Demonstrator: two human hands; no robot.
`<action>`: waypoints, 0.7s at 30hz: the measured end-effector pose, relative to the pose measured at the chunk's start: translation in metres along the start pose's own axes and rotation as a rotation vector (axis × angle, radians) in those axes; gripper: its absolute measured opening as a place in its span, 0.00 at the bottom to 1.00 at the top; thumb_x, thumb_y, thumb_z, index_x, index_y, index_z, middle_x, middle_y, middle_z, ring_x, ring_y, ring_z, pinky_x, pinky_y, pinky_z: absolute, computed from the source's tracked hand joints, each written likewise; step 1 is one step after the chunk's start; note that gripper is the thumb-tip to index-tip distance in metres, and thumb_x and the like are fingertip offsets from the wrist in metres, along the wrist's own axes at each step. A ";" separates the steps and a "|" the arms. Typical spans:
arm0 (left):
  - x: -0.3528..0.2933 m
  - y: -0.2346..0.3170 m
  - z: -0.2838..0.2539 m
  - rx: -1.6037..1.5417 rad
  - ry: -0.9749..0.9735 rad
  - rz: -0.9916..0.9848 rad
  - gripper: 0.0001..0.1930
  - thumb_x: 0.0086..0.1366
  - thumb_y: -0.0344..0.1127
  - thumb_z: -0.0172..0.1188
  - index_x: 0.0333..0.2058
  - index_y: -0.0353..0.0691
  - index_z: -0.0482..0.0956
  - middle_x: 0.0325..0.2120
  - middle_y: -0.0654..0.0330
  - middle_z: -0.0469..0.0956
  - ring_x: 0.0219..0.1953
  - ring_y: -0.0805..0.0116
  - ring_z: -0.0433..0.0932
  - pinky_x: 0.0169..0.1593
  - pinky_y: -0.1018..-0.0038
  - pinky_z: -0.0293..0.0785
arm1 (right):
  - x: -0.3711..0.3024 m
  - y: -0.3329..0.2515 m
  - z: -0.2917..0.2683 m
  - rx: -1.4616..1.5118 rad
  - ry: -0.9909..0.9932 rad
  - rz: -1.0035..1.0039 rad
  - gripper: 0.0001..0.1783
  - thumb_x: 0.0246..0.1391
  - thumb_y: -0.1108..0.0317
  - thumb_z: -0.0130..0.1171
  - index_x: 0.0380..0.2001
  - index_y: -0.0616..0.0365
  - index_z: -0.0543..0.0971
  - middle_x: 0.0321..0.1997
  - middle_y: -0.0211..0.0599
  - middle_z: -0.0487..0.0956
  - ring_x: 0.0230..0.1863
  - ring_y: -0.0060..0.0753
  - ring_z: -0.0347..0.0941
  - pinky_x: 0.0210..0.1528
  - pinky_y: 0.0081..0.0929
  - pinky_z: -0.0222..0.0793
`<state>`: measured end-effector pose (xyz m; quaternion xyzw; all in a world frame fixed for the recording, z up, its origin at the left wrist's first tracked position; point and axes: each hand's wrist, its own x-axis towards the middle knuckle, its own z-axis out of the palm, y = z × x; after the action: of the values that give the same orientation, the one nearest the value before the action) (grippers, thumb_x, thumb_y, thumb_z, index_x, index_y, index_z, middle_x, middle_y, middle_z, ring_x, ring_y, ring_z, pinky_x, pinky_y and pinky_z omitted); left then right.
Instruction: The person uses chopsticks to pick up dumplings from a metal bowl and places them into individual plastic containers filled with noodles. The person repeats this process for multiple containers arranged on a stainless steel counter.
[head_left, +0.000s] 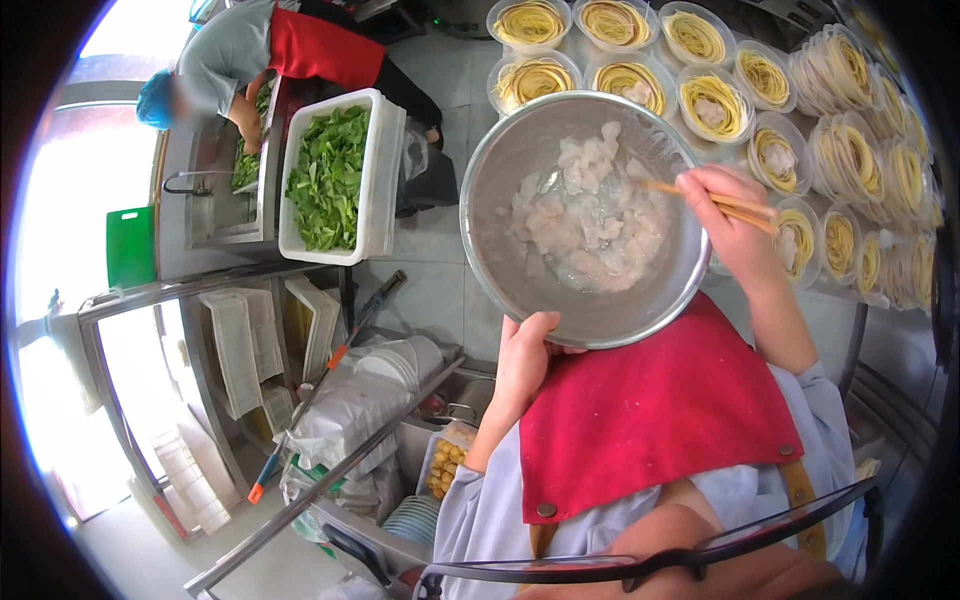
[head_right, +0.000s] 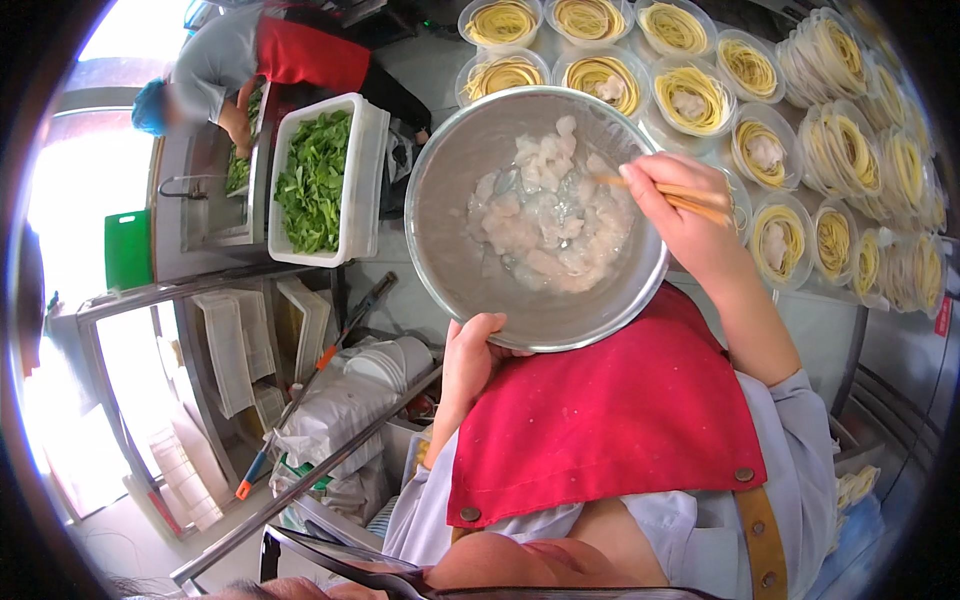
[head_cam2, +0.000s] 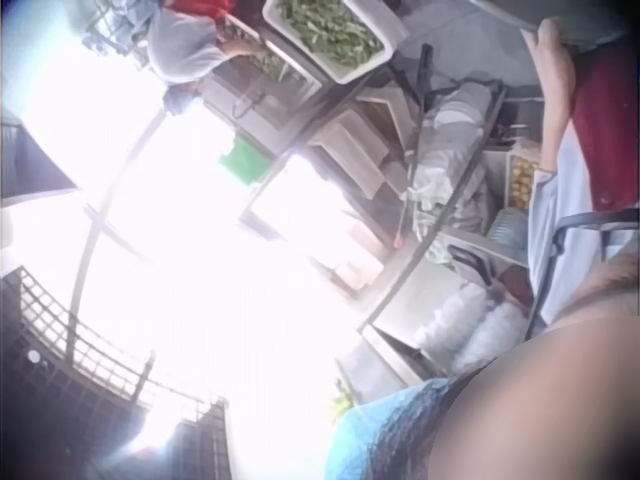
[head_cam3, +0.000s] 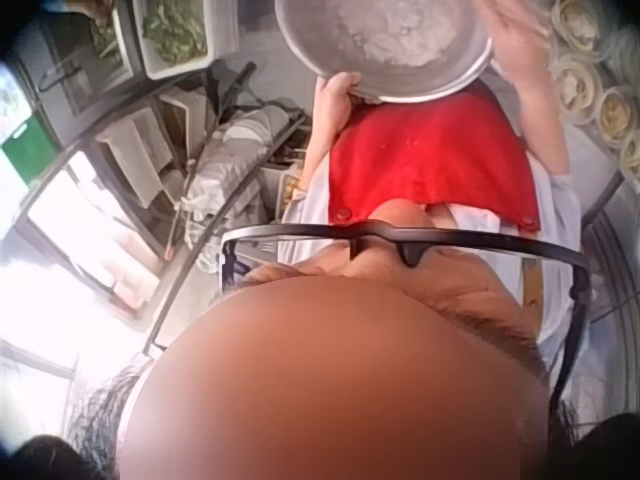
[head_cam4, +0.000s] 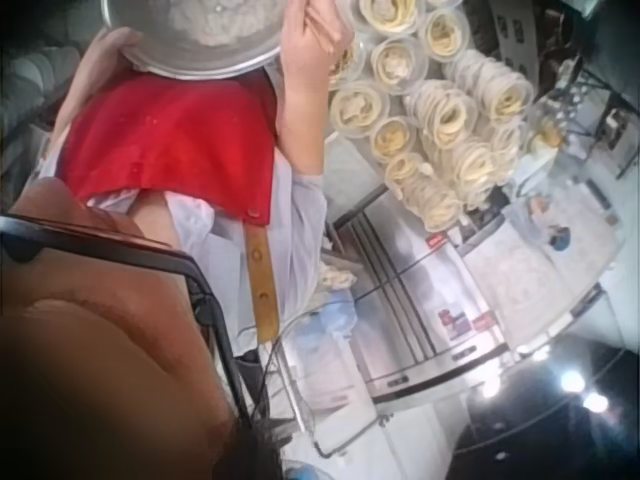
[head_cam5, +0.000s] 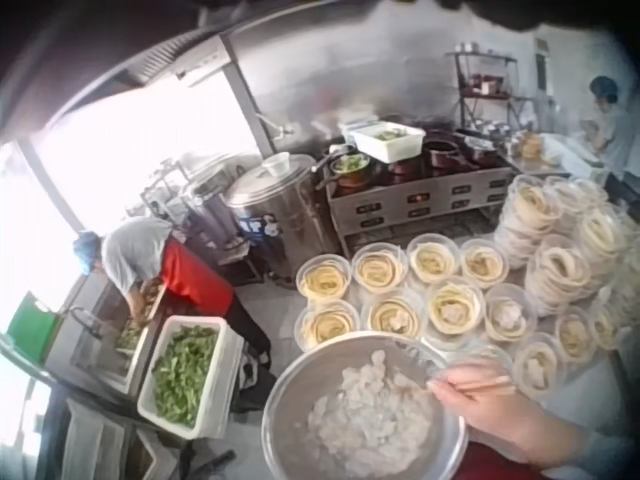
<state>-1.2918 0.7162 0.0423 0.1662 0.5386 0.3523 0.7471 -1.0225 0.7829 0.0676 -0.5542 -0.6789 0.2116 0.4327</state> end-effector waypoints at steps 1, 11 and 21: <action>0.001 0.001 0.000 0.005 -0.001 -0.003 0.20 0.60 0.28 0.47 0.51 0.33 0.60 0.39 0.49 0.75 0.32 0.61 0.78 0.34 0.68 0.78 | 0.000 0.000 0.001 -0.033 0.005 0.037 0.07 0.56 0.71 0.60 0.32 0.66 0.79 0.25 0.40 0.77 0.24 0.32 0.72 0.28 0.26 0.66; 0.017 0.022 -0.009 0.062 0.012 -0.017 0.21 0.59 0.29 0.48 0.51 0.29 0.63 0.40 0.49 0.76 0.34 0.59 0.80 0.32 0.69 0.79 | 0.003 -0.007 0.016 -0.065 -0.053 0.206 0.07 0.55 0.71 0.61 0.32 0.66 0.79 0.28 0.41 0.79 0.26 0.32 0.74 0.29 0.25 0.67; 0.046 0.050 -0.033 0.157 -0.122 -0.056 0.22 0.59 0.28 0.47 0.53 0.29 0.61 0.43 0.48 0.75 0.37 0.59 0.79 0.34 0.68 0.81 | 0.003 -0.008 0.045 -0.097 0.016 0.220 0.07 0.54 0.71 0.62 0.32 0.65 0.79 0.27 0.39 0.77 0.27 0.32 0.73 0.32 0.26 0.67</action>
<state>-1.3316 0.7793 0.0303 0.2302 0.5225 0.2771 0.7728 -1.0642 0.7918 0.0505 -0.6475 -0.6198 0.2203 0.3849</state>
